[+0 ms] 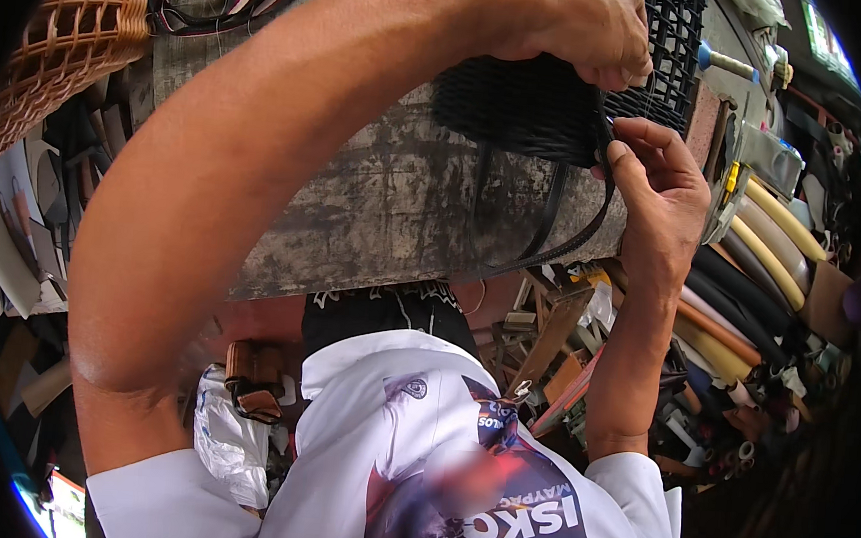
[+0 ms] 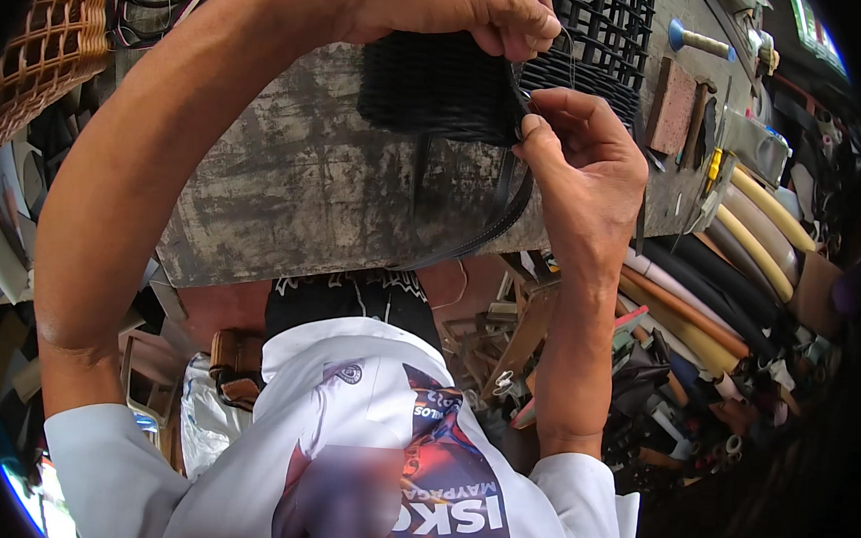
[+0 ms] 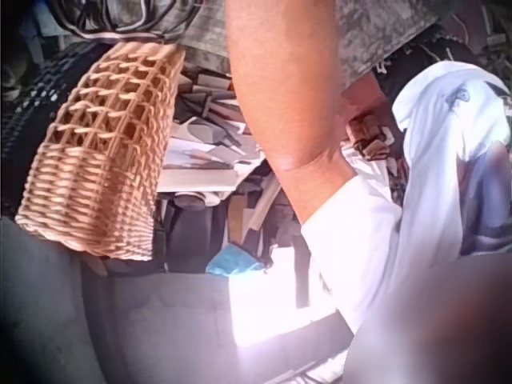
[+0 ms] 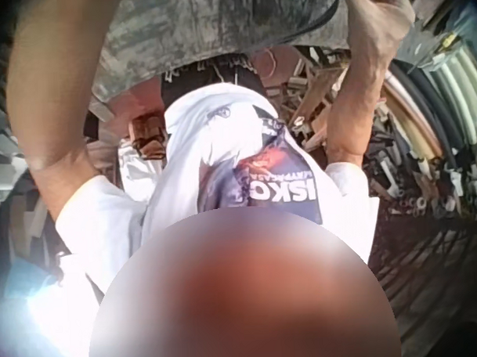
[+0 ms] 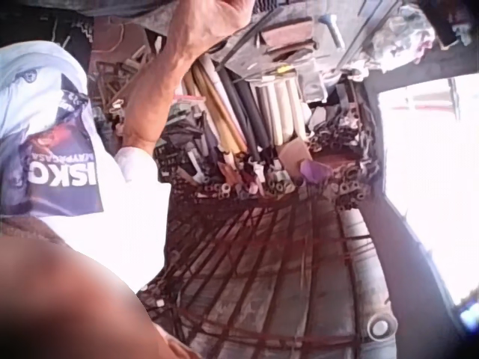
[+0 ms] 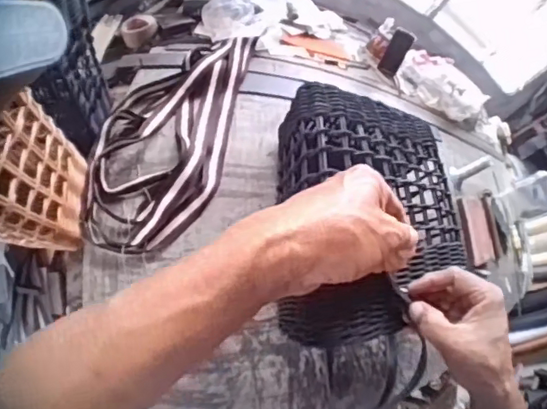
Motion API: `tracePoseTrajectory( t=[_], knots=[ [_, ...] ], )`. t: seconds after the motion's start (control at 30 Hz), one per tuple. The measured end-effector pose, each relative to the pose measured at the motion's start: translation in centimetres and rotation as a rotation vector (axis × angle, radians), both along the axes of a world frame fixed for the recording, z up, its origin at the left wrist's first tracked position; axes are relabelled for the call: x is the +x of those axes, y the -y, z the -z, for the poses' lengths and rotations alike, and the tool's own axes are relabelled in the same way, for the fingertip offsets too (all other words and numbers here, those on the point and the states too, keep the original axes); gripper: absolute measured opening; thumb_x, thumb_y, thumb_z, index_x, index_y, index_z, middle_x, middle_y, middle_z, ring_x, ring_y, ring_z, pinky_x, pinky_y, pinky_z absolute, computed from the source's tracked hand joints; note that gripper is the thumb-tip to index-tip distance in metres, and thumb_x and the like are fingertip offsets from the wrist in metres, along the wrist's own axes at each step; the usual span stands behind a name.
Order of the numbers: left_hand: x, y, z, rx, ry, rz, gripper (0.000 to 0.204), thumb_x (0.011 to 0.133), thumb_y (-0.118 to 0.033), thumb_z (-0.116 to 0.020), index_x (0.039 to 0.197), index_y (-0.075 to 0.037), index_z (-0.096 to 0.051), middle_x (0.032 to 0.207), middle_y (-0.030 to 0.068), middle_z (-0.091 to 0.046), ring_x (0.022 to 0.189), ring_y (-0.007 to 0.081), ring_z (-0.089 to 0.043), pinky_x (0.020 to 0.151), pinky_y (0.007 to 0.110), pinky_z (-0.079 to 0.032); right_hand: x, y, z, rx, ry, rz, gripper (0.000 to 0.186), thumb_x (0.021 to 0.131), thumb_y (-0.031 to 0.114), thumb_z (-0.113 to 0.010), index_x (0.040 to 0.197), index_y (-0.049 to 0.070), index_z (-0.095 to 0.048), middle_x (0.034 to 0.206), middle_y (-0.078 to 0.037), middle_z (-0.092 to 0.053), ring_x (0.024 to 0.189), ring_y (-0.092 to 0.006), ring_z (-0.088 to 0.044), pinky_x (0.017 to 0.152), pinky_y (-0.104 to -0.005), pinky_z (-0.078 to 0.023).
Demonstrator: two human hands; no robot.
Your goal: The person is weaving a leather strap into a black mesh basket.
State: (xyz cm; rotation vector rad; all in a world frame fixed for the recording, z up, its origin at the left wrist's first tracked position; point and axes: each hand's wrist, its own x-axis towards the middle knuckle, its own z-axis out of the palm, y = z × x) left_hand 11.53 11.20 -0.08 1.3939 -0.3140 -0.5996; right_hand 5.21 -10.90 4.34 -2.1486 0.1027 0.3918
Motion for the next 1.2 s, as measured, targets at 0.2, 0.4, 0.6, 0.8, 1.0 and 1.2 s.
tracePoseTrajectory(
  t=[0.2,0.4,0.6,0.8,1.0,1.2],
  knots=[
    [0.4,1.4,1.4,-0.151,-0.102,-0.063,0.011,0.083,-0.008,-0.074,0.074,-0.001,-0.074,0.068,0.0027,-0.067,0.059,0.0109,-0.059,0.053,0.028,-0.045,0.1,0.5,0.2,0.018,0.012,-0.053,0.021,0.091,0.003,-0.071,0.111,-0.004,-0.07,0.097,-0.007,-0.069,0.086,-0.0091,-0.065,0.076,-0.025,-0.058],
    [-0.4,0.2,-0.9,0.019,-0.155,-0.068,0.01,0.084,-0.006,-0.072,0.075,-0.001,-0.072,0.069,0.0031,-0.067,0.061,0.0109,-0.059,0.053,0.028,-0.045,0.2,0.6,0.1,0.022,-0.001,-0.077,0.024,0.09,0.003,-0.072,0.113,-0.004,-0.068,0.098,-0.007,-0.069,0.086,-0.0098,-0.064,0.077,-0.0264,-0.056],
    [1.3,1.8,2.3,-0.035,0.456,0.096,0.005,0.079,-0.001,-0.07,0.074,-0.002,-0.071,0.069,0.0023,-0.067,0.061,0.0142,-0.061,0.056,0.03,-0.05,0.2,0.4,-0.4,-0.084,0.011,-0.156,0.021,0.09,0.001,-0.072,0.111,-0.003,-0.069,0.098,-0.003,-0.068,0.085,-0.0059,-0.063,0.078,-0.0212,-0.052],
    [2.3,1.6,0.1,0.862,1.246,0.378,0.009,0.077,-0.011,-0.073,0.084,-0.008,-0.078,0.082,0.0044,-0.076,0.079,0.0198,-0.073,0.063,0.032,-0.056,1.0,0.2,-0.3,-0.051,-0.044,-0.136,0.018,0.097,0.011,-0.071,0.11,-0.003,-0.07,0.089,0.0,-0.067,0.081,-0.0047,-0.06,0.072,-0.0202,-0.051],
    [1.4,3.5,-1.1,0.898,1.163,0.305,0.012,0.078,-0.014,-0.073,0.086,-0.009,-0.08,0.086,0.0059,-0.077,0.083,0.0209,-0.075,0.065,0.034,-0.057,1.3,0.0,-0.4,-0.255,0.13,-0.308,0.013,0.096,0.001,-0.068,0.107,-0.003,-0.072,0.083,-0.001,-0.059,0.075,-0.0061,-0.055,0.067,-0.0209,-0.045],
    [-0.4,5.4,0.2,0.805,1.157,0.213,0.012,0.078,-0.014,-0.072,0.085,-0.008,-0.08,0.085,0.0067,-0.077,0.082,0.0212,-0.075,0.066,0.035,-0.057,0.5,0.5,0.3,-0.211,0.246,-0.331,0.02,0.093,-0.012,-0.063,0.109,-0.005,-0.073,0.088,-0.002,-0.054,0.081,-0.0081,-0.054,0.073,-0.021,-0.045]
  ],
)
